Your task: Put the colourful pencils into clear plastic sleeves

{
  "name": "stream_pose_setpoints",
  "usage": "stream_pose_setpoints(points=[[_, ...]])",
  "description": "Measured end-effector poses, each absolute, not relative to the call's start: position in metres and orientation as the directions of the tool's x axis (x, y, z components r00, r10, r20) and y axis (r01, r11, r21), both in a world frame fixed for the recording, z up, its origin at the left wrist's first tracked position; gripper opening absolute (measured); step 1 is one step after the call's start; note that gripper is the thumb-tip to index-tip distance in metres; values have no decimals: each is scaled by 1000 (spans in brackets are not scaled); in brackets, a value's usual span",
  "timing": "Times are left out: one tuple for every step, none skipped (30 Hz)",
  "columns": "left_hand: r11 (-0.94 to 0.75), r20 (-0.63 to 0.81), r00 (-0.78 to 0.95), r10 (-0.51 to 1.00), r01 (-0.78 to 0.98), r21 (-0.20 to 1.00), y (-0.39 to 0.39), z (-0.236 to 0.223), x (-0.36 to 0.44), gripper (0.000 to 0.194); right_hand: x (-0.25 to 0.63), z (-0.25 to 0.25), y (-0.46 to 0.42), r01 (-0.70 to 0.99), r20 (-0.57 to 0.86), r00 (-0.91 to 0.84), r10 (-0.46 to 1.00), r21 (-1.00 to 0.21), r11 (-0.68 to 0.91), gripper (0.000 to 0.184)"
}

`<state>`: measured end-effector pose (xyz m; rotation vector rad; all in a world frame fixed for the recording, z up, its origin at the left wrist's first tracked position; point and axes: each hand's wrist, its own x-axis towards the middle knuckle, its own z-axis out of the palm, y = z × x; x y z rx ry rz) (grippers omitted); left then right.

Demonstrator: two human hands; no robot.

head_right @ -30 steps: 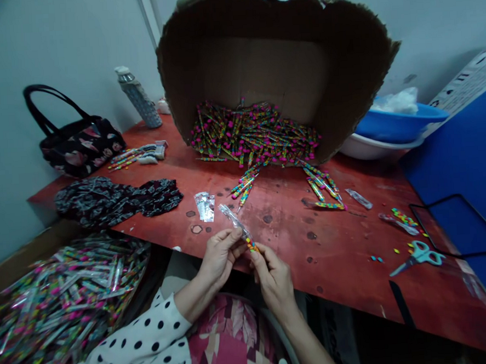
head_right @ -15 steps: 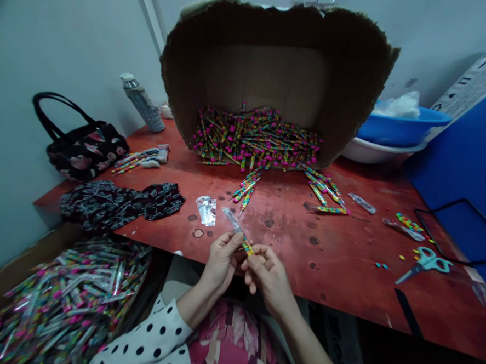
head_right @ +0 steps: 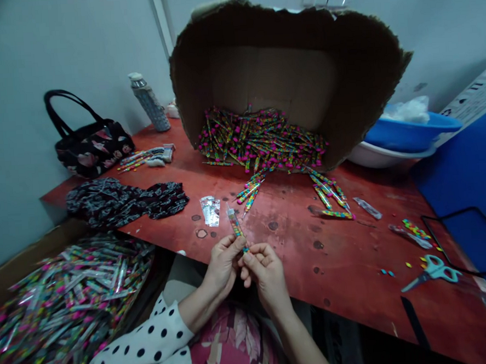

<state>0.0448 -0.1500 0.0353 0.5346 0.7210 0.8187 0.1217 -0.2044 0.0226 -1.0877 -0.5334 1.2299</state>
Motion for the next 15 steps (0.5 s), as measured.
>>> stream_pose_setpoints(points=[[573,-360,470,806,-463,677,-150,36,44,30,121,23,-203,-491,-216,293,931,-870,-47,26],[567,-357,465,810,-466,679,-149,36,43,30,121,23,-201,-501,-216,283,934,-864,-48,26],[561,-355,458,815,-470,682,-149,36,42,30,121,23,-200,-509,-214,276,937,-860,-47,27],[554,-355,448,821,-474,684,-148,37,40,29,120,23,-198,-514,-212,271,939,-857,-45,27],[550,-358,436,825,-477,685,-148,38,38,29,119,23,-196,-516,-210,268,940,-856,-44,28],[545,-365,422,830,-479,687,-147,38,36,28,118,24,-193,-515,-208,265,941,-856,-44,28],[538,-370,403,837,-482,691,-147,39,34,27,116,24,-191,-511,-209,259,943,-858,-50,29],[527,-371,385,845,-484,698,-147,39,32,27,114,25,-189,-505,-212,249,945,-861,-60,30],[515,-368,370,853,-486,706,-146,40,31,27,112,25,-186,-499,-216,235,948,-864,-73,31],[499,-361,353,863,-489,716,-145,40,31,27,109,26,-182,-491,-220,219,950,-867,-88,32],[485,-354,340,871,-490,725,-144,40,31,27,106,26,-179,-486,-223,206,953,-868,-98,34],[473,-349,327,878,-491,731,-142,41,31,27,104,27,-175,-483,-223,193,955,-869,-106,35],[464,-347,314,884,-492,737,-138,42,29,27,102,28,-171,-474,-221,179,959,-873,-113,36],[450,-346,291,892,-495,743,-134,44,25,27,103,30,-169,-455,-219,160,962,-882,-125,37],[426,-343,253,905,-501,753,-129,47,18,28,106,32,-167,-408,-210,150,966,-903,-133,36]])
